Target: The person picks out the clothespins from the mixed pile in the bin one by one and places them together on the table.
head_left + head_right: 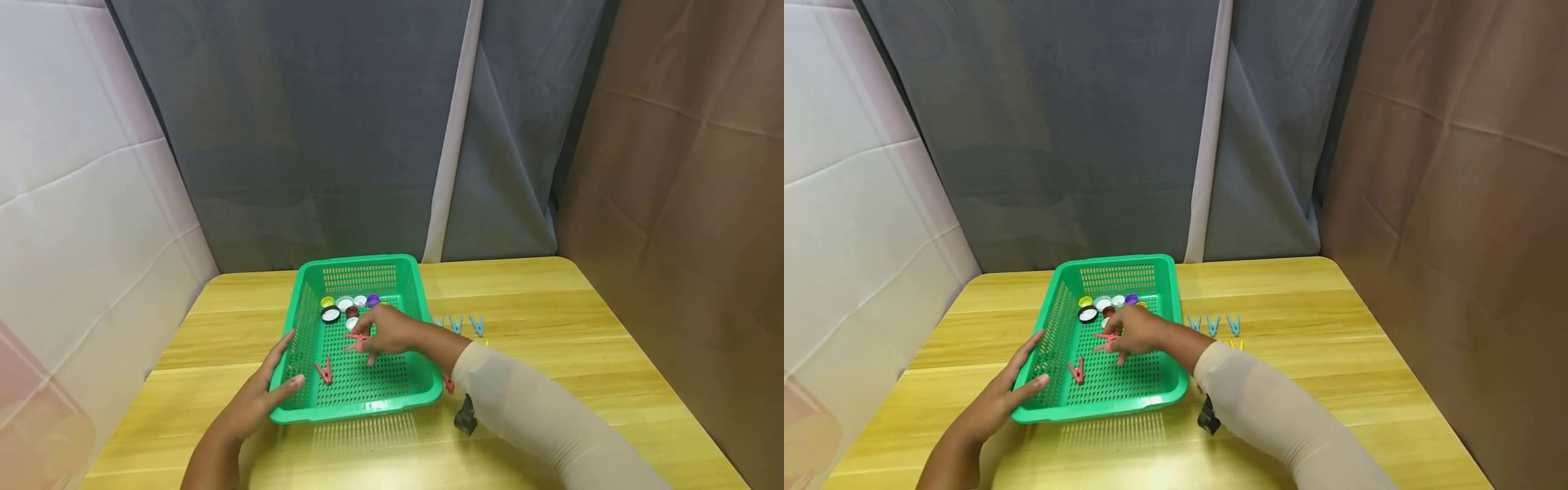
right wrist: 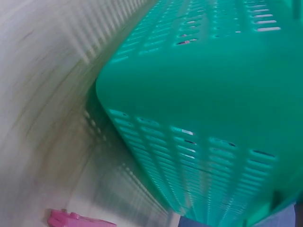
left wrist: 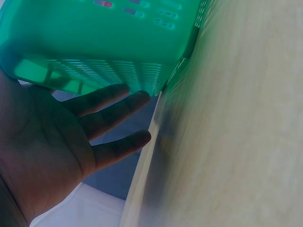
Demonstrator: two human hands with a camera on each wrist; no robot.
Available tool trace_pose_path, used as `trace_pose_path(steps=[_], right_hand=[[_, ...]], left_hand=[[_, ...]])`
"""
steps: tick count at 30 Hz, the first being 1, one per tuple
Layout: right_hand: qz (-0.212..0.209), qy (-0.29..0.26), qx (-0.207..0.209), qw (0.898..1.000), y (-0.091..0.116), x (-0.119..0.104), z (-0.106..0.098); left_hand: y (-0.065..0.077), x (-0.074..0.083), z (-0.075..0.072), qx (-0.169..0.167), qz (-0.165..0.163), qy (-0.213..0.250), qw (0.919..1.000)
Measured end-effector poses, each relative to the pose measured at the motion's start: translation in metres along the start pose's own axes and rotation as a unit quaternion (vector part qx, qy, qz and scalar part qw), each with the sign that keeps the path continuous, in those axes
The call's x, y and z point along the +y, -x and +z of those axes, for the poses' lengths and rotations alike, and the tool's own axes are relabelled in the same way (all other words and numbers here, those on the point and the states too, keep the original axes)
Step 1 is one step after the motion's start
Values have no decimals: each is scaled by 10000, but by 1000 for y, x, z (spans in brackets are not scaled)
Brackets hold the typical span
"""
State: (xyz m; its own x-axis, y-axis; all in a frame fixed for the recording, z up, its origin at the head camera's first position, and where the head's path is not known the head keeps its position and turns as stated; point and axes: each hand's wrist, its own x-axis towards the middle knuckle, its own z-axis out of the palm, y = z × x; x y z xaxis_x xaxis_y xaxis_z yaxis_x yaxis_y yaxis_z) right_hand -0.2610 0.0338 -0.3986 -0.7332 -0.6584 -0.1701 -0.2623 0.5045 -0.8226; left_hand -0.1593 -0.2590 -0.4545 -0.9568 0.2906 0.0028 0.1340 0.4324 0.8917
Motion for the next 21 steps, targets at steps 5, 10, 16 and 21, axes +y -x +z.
trace_pose_path(steps=[5, 10, 16, 21], right_hand=[[17, -171, -112, 9998, 5, -1, -5], [100, -691, -239, 9973, 9, 0, -9], [193, -1373, -308, 9899, 15, 0, -10], [315, -1962, -339, 9795, 20, 1, -11]], left_hand=[[0, 0, 0, 27, 3, -40, 10000], [0, 0, -1, 23, -10, -26, 10000], [-1, 0, -1, 6, 19, 6, 10000], [-1, 0, -1, 8, 14, 10, 10000]])
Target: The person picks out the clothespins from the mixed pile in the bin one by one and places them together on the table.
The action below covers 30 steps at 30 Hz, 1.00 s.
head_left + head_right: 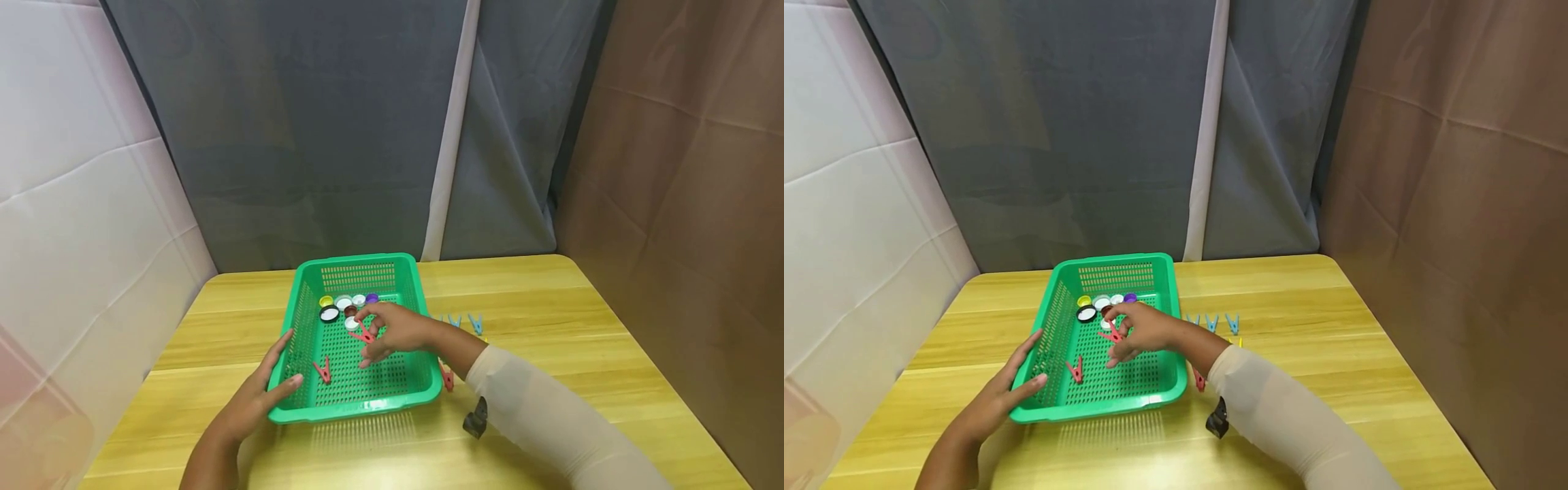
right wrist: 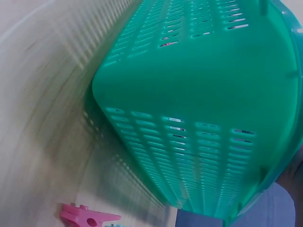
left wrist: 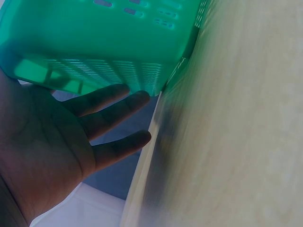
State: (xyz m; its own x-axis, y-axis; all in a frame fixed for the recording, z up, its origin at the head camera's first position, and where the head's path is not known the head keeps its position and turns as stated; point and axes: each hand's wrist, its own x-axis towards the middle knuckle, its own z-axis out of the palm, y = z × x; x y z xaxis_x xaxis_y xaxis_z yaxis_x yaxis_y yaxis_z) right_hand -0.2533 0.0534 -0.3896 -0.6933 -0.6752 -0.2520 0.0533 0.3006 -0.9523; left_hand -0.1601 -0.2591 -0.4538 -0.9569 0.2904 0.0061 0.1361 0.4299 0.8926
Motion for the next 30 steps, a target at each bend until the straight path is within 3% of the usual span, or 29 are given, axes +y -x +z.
trace_pose_path(steps=[8, 12, 16, 19, 30], right_hand=[[-113, 153, 25, 9998, 7, 4, 0], [-461, 770, 199, 9958, 12, 4, -1], [-900, 1694, 618, 9795, 21, 3, -3], [-1109, 2073, 1007, 9667, 30, 3, -4], [-1650, 2353, 1973, 9373, 65, 24, -9]], left_hand=[[0, 2, 0, -16, -48, -47, 10000], [0, 2, 0, -4, -49, -46, 10000], [0, 1, 0, 16, -53, -48, 10000], [0, 1, 0, 15, -47, -49, 10000], [-1, 0, 0, -43, -62, 60, 10000]])
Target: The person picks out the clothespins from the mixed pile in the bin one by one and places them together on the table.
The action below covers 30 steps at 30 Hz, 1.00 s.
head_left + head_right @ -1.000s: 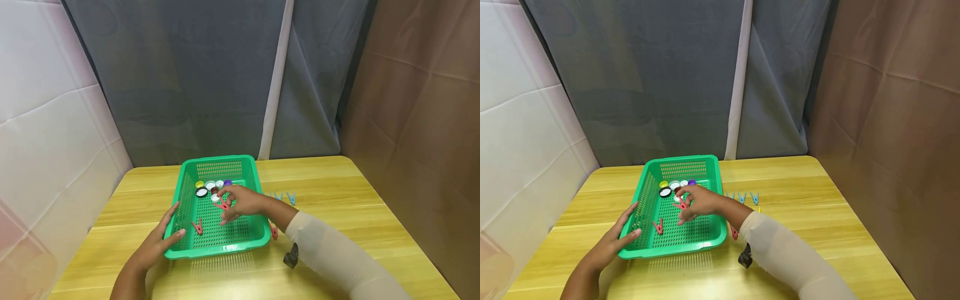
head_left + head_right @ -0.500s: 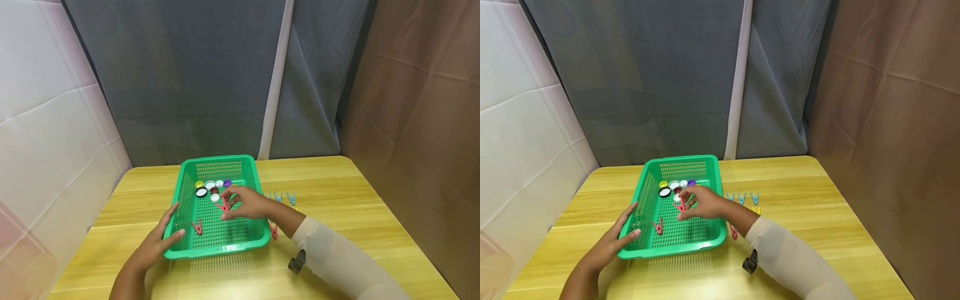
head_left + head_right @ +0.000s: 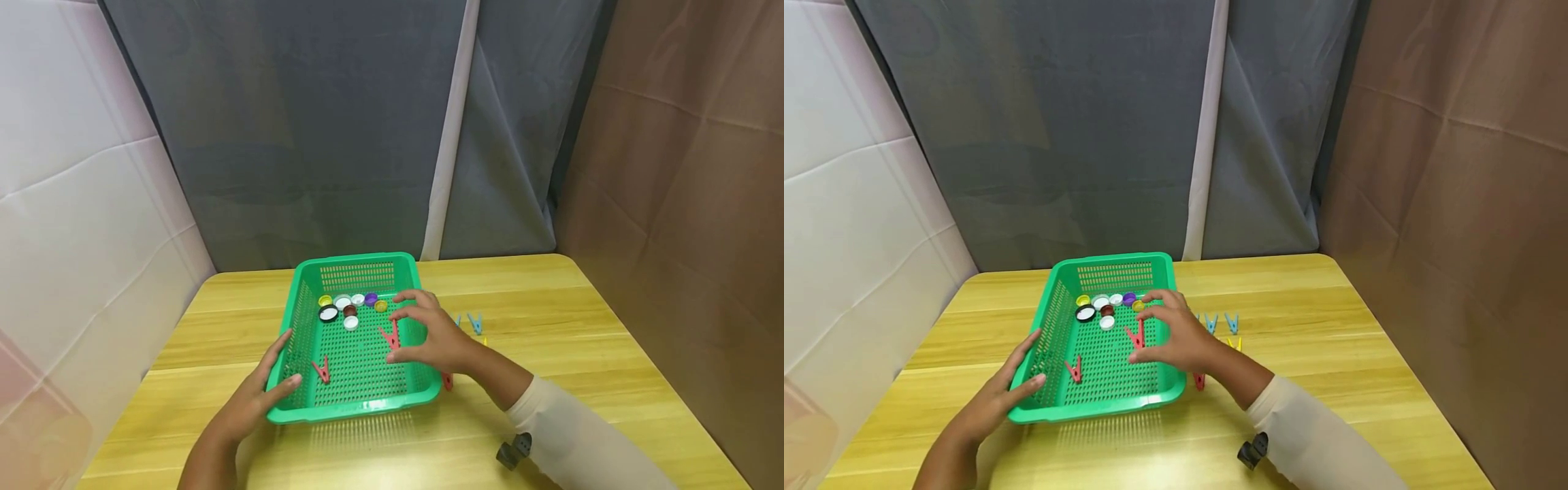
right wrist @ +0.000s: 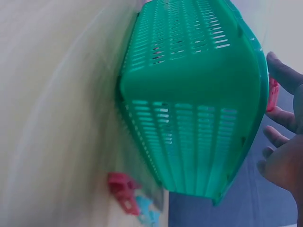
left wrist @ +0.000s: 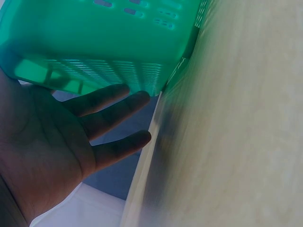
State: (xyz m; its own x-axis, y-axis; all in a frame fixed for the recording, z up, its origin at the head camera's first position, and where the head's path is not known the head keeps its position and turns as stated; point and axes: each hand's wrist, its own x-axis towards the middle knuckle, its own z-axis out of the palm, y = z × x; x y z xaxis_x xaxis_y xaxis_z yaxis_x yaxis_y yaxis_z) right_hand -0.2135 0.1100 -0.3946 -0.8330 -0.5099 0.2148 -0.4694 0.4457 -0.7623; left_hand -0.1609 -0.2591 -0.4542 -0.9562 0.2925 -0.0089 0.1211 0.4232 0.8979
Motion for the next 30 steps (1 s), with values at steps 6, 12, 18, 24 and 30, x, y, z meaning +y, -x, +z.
trace_pose_path(steps=[6, 12, 18, 24, 30], right_hand=[[22, -122, 670, 9977, 17, 14, -7], [57, -141, 1229, 9923, 32, 29, -17], [71, 10, 1716, 9851, 45, 39, -27], [359, 185, 2042, 9781, 60, 51, -32], [724, 415, 1961, 9770, 74, 67, -33]], left_hand=[[-1, 1, 0, -19, 48, 27, 10000], [-1, 1, 0, -15, 19, 8, 10000], [-1, 0, 0, -4, 9, -18, 10000], [0, -1, -1, -19, 13, -12, 10000], [0, 0, 0, -44, -19, 16, 10000]])
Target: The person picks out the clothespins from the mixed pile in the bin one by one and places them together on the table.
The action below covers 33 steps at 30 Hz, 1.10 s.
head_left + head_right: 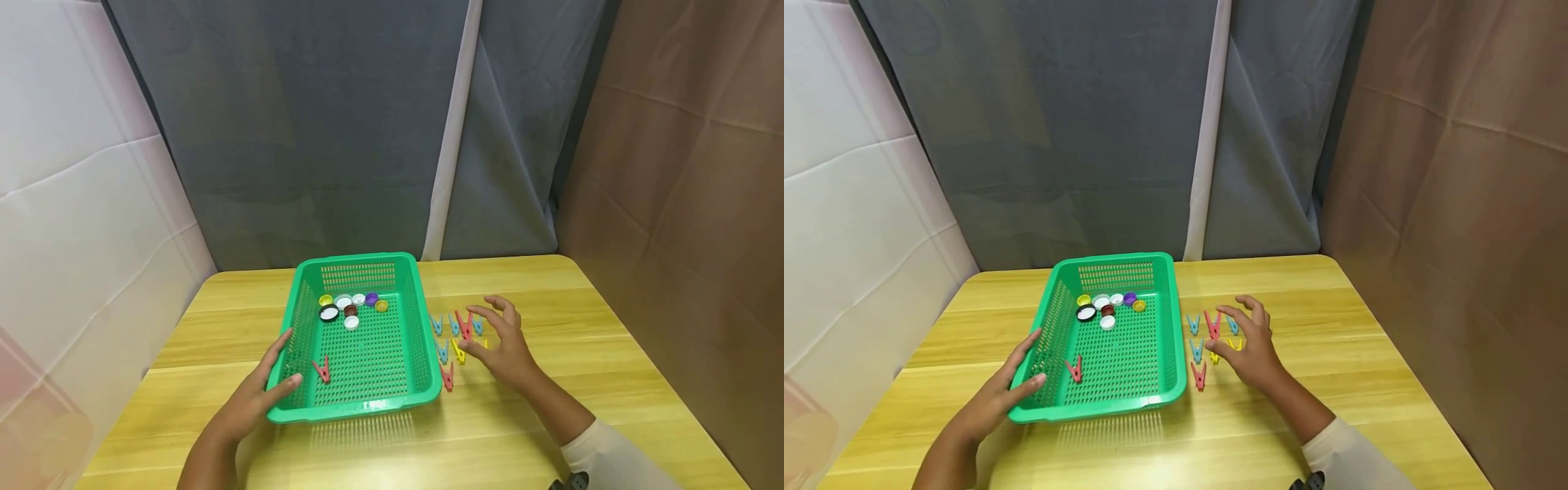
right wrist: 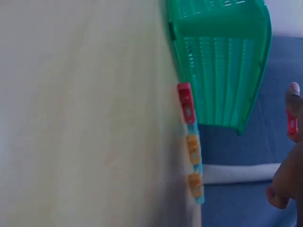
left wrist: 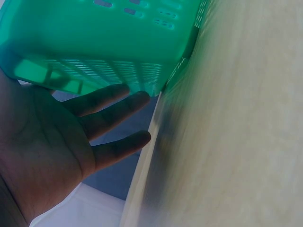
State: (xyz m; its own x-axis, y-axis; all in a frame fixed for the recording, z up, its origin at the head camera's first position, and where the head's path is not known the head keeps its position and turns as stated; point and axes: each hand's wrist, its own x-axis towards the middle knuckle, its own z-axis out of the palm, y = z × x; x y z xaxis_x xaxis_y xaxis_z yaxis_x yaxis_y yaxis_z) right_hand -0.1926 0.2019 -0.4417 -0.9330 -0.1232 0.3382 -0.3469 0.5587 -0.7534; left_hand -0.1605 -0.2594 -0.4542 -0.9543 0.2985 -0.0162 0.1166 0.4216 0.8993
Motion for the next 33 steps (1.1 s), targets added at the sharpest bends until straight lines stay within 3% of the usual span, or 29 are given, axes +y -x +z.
trace_pose_path(steps=[4, 9, 21, 33], right_hand=[[285, 192, -62, 9994, 6, 11, -3], [542, 124, -425, 9975, 11, 21, -5], [525, 69, -774, 9956, 19, 37, 0], [516, 383, -1225, 9904, 27, 40, 3]], left_hand=[[0, 1, -1, 1, 6, -12, 10000], [-1, 1, -2, 41, 105, -37, 9999], [-1, 0, -1, -2, 74, 64, 10000], [1, 2, -1, 52, 5, -20, 10000]])
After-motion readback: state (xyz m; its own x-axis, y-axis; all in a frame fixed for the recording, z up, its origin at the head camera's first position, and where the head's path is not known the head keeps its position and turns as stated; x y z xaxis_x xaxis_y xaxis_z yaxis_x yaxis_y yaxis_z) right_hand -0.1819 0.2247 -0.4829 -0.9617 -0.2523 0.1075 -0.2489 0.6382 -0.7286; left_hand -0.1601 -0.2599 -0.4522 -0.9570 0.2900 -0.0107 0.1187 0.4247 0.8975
